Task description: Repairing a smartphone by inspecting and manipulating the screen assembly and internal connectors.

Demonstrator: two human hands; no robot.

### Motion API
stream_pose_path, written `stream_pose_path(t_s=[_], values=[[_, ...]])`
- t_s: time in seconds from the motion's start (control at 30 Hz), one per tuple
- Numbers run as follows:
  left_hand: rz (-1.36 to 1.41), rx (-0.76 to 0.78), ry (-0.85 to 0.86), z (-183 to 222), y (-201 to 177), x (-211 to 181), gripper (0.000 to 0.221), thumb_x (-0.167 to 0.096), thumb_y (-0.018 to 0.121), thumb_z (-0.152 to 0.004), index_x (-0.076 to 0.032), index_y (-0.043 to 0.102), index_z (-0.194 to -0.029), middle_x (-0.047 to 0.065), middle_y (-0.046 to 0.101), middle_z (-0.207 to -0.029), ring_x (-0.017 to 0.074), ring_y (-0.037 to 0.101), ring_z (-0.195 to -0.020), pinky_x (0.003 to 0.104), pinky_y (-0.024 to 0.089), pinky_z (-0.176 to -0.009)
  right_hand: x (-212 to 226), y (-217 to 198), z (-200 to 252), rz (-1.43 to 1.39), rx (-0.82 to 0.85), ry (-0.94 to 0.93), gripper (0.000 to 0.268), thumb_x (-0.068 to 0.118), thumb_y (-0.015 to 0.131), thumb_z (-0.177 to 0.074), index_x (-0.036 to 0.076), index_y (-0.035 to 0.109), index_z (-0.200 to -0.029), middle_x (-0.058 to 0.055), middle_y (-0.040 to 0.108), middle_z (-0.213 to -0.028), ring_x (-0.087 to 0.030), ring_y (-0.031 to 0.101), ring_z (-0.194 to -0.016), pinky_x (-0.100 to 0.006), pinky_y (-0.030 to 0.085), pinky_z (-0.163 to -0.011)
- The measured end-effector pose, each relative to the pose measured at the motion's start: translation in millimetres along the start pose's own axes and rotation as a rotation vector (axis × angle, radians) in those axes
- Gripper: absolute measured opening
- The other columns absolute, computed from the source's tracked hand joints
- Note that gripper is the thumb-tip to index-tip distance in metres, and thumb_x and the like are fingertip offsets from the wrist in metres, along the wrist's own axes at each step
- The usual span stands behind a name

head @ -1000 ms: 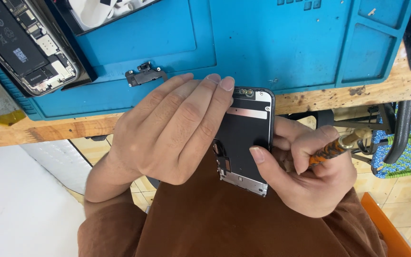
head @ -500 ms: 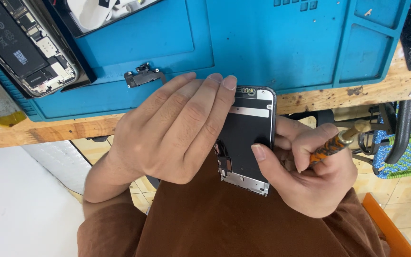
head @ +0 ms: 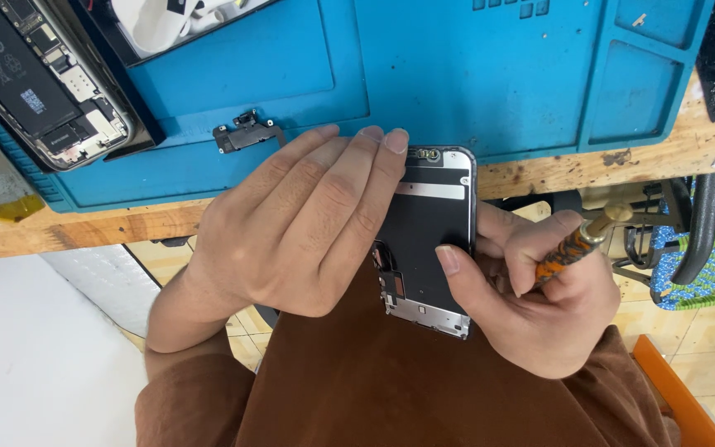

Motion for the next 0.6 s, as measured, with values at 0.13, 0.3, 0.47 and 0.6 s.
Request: stream_pose_path(t_s=[0.13,0.3,0.47,0.6], values=[[0.007,0.001,-0.001,-0.1,0.3,0.6,0.029,-0.008,0.052,-0.118,0.006,0.077,-0.125,0.018,0.080,-0.114,0.0227,0.084,-0.097,0.034,0.076,-0.089,-1.4,-1.1,0.7,0.034,-0.010,-0.002,0.055,-0.011,0.072,-0.091,0.013,0.023,-0.081,-0.028,0.072,-0.096,-0.015,0.047,-0.056,-0.027,0.037,-0.058],[0.003,0.006,0.004,-0.8,-0.3,1.0,0.028,-0.010,0.054,-0.118,0.005,0.077,-0.125,0.018,0.080,-0.114,0.0223,0.084,-0.098,0.034,0.075,-0.089,-1.9,-1.6,0.9,0.032,-0.010,0.002,0.056,-0.011,0.073,-0.090,0.013,0.024,-0.082,-0.024,0.070,-0.091,-0.014,0.041,-0.056,-0.027,0.035,-0.056],[-0.008,-0.001,-0.004,-2.2,-0.2,2.2,0.029,-0.007,0.052,-0.117,0.005,0.077,-0.124,0.016,0.080,-0.112,0.0213,0.084,-0.096,0.033,0.075,-0.089,-2.4,0.4,0.1,0.004,-0.020,-0.013,0.056,-0.013,0.072,-0.090,0.013,0.023,-0.080,-0.025,0.068,-0.090,-0.015,0.039,-0.058,-0.027,0.034,-0.058],[0.002,-0.008,-0.007,-1.3,0.5,2.5,0.026,-0.005,0.054,-0.117,0.006,0.077,-0.124,0.017,0.079,-0.112,0.0217,0.084,-0.095,0.033,0.076,-0.087,-2.6,1.1,-1.5,-0.017,0.011,0.000,0.055,-0.013,0.070,-0.091,0.013,0.023,-0.081,-0.028,0.071,-0.097,-0.016,0.043,-0.058,-0.029,0.038,-0.058]])
Point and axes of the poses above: each hand's wrist, its own z-axis away from the middle knuckle, its own y-axis out of the palm, x = y × z, the point moved 8 cm from there along -z, towards the middle knuckle
